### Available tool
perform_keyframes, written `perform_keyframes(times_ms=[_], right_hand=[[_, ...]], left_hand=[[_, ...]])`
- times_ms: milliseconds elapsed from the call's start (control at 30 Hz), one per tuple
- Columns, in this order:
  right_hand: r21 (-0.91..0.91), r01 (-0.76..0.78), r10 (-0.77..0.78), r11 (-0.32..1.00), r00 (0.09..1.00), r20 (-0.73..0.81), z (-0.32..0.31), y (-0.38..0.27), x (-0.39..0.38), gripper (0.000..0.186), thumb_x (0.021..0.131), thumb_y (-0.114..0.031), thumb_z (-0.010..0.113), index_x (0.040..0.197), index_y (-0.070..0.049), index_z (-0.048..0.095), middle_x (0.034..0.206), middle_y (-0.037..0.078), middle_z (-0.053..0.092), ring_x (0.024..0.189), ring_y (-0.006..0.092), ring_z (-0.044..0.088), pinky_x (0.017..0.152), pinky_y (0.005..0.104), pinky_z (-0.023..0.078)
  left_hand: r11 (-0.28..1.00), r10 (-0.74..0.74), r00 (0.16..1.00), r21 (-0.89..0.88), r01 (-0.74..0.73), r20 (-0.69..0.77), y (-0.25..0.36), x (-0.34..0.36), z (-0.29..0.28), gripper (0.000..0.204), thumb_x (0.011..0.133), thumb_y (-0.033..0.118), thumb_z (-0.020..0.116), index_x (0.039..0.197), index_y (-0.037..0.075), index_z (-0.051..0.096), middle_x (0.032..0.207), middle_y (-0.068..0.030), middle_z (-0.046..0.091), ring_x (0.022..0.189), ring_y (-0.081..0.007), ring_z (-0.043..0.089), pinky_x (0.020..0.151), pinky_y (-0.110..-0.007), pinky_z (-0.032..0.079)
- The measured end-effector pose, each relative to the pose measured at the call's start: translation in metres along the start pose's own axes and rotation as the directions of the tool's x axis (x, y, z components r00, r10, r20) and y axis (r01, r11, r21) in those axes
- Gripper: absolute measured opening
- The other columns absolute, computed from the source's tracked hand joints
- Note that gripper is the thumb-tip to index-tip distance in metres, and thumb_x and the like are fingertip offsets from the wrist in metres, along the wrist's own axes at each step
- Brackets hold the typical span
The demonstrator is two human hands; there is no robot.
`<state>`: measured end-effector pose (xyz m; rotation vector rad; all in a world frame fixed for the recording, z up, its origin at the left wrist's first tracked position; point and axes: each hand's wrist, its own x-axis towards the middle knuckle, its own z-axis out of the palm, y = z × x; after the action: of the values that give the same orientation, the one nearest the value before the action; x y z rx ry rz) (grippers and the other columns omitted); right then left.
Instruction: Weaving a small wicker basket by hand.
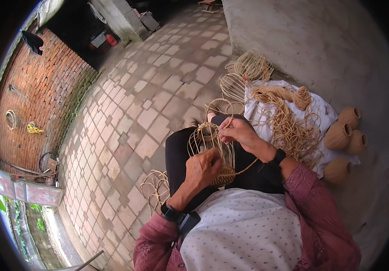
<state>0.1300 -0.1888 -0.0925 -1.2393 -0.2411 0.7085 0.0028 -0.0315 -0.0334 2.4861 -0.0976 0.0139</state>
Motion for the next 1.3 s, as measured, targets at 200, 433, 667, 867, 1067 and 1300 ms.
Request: perform_keyframes(times_ms=[200,433,667,867,1067,1300], right_hand=[[-0.779,0.063,-0.193,0.624,0.978,-0.076,0.026,0.019,0.014,0.013,0.075,-0.02,0.065,0.08,-0.007,0.062,0.076,0.012,0.066,0.076,0.0297,0.067,0.069,0.0415,0.05],[-0.884,0.074,-0.217,0.461,0.976,-0.032,0.054,-0.007,0.011,0.012,0.081,-0.012,0.053,0.089,-0.005,0.059,0.083,0.019,0.066,0.082,0.0404,0.063,0.074,0.0484,0.049],[-0.208,0.12,-0.112,0.971,0.992,0.049,0.033,-0.016,-0.042,0.031,0.085,-0.018,0.06,0.11,-0.002,0.053,0.071,0.007,0.061,0.058,0.0128,0.056,0.051,0.0273,0.044],[0.099,-0.089,0.07,0.991,0.981,0.178,-0.012,-0.004,-0.093,0.031,0.092,-0.019,0.057,0.116,-0.001,0.051,0.071,0.001,0.057,0.053,0.0034,0.05,0.046,0.0162,0.037],[0.033,-0.172,0.173,0.985,0.984,-0.03,-0.019,0.007,-0.098,0.02,0.094,-0.023,0.055,0.1,-0.004,0.055,0.07,0.002,0.06,0.051,0.0053,0.054,0.042,0.0188,0.042],[0.047,-0.203,0.207,0.978,0.969,-0.133,-0.026,0.004,-0.096,0.017,0.092,-0.022,0.059,0.096,-0.006,0.056,0.074,0.004,0.062,0.052,0.007,0.055,0.041,0.0191,0.04]], left_hand=[[0.98,0.146,0.981,0.114,-0.16,0.125,0.001,-0.004,-0.007,0.03,0.075,0.029,0.074,0.087,0.008,0.057,0.073,-0.0108,0.064,0.066,-0.0321,0.064,0.058,-0.04,0.05],[0.992,0.118,0.992,0.037,-0.117,-0.035,-0.01,-0.028,0.002,0.037,0.068,0.022,0.081,0.089,0.006,0.054,0.075,-0.0107,0.065,0.068,-0.0257,0.066,0.06,-0.035,0.052],[0.998,0.014,0.998,-0.067,-0.018,-0.063,-0.015,-0.041,0.0,0.04,0.069,0.019,0.083,0.094,0.004,0.055,0.078,-0.0111,0.065,0.069,-0.024,0.067,0.063,-0.032,0.053],[0.993,0.076,0.996,-0.082,-0.08,-0.045,-0.011,-0.039,-0.003,0.035,0.071,0.017,0.082,0.093,0.003,0.057,0.079,-0.0107,0.066,0.071,-0.0247,0.068,0.065,-0.032,0.054],[0.992,0.121,0.992,0.05,-0.118,-0.047,0.003,-0.034,-0.011,0.029,0.071,0.017,0.08,0.088,0.006,0.061,0.081,-0.0077,0.063,0.073,-0.0245,0.064,0.064,-0.033,0.052],[0.912,0.391,0.916,0.173,-0.371,-0.095,0.009,-0.006,0.003,0.013,0.072,0.012,0.072,0.08,0.009,0.063,0.075,-0.0051,0.059,0.07,-0.0239,0.06,0.06,-0.035,0.048]])
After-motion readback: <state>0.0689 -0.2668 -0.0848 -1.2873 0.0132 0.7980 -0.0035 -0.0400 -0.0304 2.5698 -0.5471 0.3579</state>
